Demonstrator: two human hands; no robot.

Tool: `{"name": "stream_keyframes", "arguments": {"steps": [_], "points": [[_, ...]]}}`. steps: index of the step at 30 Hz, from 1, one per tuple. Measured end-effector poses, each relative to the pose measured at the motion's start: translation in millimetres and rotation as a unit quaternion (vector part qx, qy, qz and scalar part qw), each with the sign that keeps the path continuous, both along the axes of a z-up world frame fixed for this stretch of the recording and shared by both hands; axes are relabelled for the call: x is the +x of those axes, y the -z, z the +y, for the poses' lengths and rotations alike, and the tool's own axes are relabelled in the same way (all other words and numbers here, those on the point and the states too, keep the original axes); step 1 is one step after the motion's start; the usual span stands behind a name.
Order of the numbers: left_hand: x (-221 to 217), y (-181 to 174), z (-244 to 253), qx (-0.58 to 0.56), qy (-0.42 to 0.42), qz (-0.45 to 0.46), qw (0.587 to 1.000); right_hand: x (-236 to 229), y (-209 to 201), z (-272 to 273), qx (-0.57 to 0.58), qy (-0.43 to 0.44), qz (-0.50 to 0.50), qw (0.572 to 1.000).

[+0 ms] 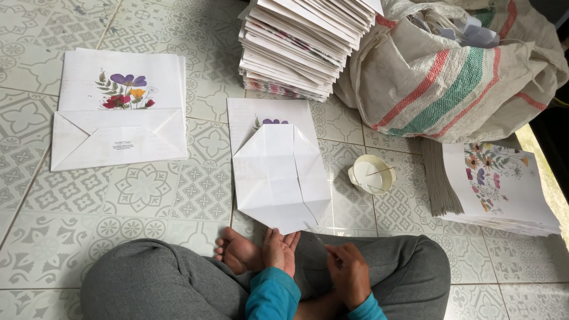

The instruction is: The person sits on the floor and repeatedly applies glue to the flaps of white envelopes using a small stick, then folds and presses the flaps to seal them. Finished envelopes are stacked on the floor.

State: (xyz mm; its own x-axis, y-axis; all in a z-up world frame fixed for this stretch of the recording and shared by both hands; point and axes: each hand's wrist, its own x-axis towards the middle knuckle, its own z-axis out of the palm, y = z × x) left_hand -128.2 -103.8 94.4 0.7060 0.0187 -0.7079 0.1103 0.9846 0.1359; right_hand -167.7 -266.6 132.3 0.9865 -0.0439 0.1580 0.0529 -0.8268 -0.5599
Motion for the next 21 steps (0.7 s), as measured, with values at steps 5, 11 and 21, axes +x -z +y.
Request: {"name": "stream_keyframes", "arguments": {"steps": [5,11,21], "points": [[0,1,-1,-0.004,-0.002,0.005,1.0,-1,8,-9,-0.032,0.019,0.001,0.999],[1,12,-3,0.016,0.017,0.016,1.0,-13,17,25,0.018,-0.045,-0.001,0.999],[1,6,-3,0.007,0.006,0.014,1.0,0,17,4,-0.013,-0.02,0.002,1.0]]}}
